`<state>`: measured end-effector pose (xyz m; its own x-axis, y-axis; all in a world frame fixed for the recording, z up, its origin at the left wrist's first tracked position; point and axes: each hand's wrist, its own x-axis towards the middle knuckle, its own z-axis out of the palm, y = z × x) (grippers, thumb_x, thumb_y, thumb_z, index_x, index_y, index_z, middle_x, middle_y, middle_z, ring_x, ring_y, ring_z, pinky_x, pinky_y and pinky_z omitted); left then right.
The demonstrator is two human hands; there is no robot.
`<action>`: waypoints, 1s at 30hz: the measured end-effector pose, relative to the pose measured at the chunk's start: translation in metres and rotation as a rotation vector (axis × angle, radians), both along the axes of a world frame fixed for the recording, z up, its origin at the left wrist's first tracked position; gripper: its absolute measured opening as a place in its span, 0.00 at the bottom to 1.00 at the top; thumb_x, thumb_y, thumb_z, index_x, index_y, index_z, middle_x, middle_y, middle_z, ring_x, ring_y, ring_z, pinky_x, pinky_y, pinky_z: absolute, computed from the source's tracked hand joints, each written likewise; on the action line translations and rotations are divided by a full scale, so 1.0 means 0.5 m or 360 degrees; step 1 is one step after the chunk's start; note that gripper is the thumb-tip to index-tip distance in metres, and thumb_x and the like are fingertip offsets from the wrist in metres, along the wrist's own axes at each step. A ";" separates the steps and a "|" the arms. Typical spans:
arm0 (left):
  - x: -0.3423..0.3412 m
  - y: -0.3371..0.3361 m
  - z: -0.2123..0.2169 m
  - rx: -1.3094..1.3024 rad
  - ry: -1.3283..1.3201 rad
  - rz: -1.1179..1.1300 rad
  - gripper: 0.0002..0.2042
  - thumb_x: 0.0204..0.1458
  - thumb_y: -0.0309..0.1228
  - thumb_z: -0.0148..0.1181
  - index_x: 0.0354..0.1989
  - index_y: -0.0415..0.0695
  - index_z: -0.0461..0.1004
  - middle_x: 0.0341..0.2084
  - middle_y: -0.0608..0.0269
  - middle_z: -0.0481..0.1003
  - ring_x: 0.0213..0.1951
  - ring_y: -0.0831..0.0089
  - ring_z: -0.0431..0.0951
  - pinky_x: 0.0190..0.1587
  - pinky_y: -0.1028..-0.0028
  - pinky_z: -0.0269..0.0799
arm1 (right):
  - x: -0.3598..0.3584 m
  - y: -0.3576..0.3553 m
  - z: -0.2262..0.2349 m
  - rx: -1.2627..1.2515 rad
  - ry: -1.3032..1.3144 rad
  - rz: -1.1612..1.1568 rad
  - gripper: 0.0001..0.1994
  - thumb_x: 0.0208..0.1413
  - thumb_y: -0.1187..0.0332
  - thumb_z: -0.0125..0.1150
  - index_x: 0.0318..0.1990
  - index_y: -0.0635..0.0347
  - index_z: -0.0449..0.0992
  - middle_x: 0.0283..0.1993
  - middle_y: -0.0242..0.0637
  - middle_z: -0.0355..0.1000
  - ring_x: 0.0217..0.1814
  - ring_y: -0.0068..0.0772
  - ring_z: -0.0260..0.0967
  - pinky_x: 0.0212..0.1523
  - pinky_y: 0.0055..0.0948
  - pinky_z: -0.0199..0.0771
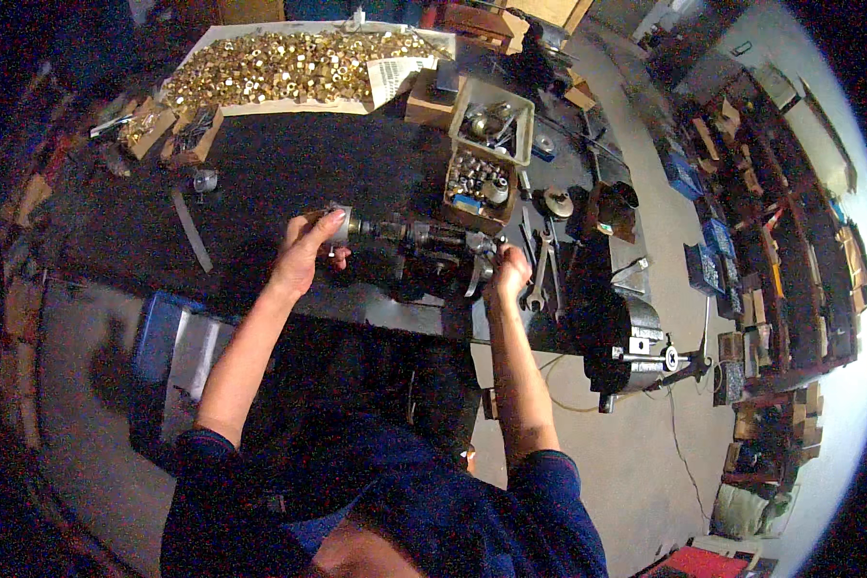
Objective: The person operates a benchtop threading machine in a workshop, using a wrench to tighten the chuck and a handle to cut threads on brass nuts. They repeatedly pick up nuts from a large pile, insert them into the machine, and place the finished pieces into a blue bin. The person also uses a flashlight to inspect the pile of nuts during the process.
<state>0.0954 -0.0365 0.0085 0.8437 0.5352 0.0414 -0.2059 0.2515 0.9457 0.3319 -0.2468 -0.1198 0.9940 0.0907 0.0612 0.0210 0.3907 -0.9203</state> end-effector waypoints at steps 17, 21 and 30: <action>-0.014 0.018 -0.016 0.0030 0.0115 0.0080 0.14 0.49 0.40 0.54 0.29 0.40 0.71 0.18 0.64 0.72 0.16 0.76 0.71 0.18 0.76 0.68 | -0.149 -0.089 0.199 0.0449 0.0174 0.0384 0.10 0.54 0.62 0.43 0.25 0.56 0.62 0.15 0.24 0.49 0.13 0.17 0.42 0.14 0.19 0.43; -0.013 0.017 -0.005 0.0074 0.0115 0.0087 0.13 0.49 0.40 0.53 0.28 0.40 0.71 0.18 0.64 0.71 0.16 0.76 0.71 0.18 0.76 0.68 | -0.112 -0.087 0.080 0.0315 0.0587 0.0366 0.06 0.50 0.66 0.44 0.26 0.56 0.64 0.16 0.24 0.51 0.15 0.19 0.47 0.16 0.19 0.46; -0.013 0.071 0.010 0.0012 0.0154 0.0103 0.16 0.47 0.43 0.55 0.27 0.40 0.71 0.18 0.66 0.69 0.18 0.79 0.69 0.20 0.79 0.68 | 0.049 0.040 0.135 0.0153 0.0140 0.0329 0.05 0.48 0.69 0.46 0.24 0.57 0.67 0.18 0.25 0.56 0.20 0.21 0.51 0.24 0.22 0.52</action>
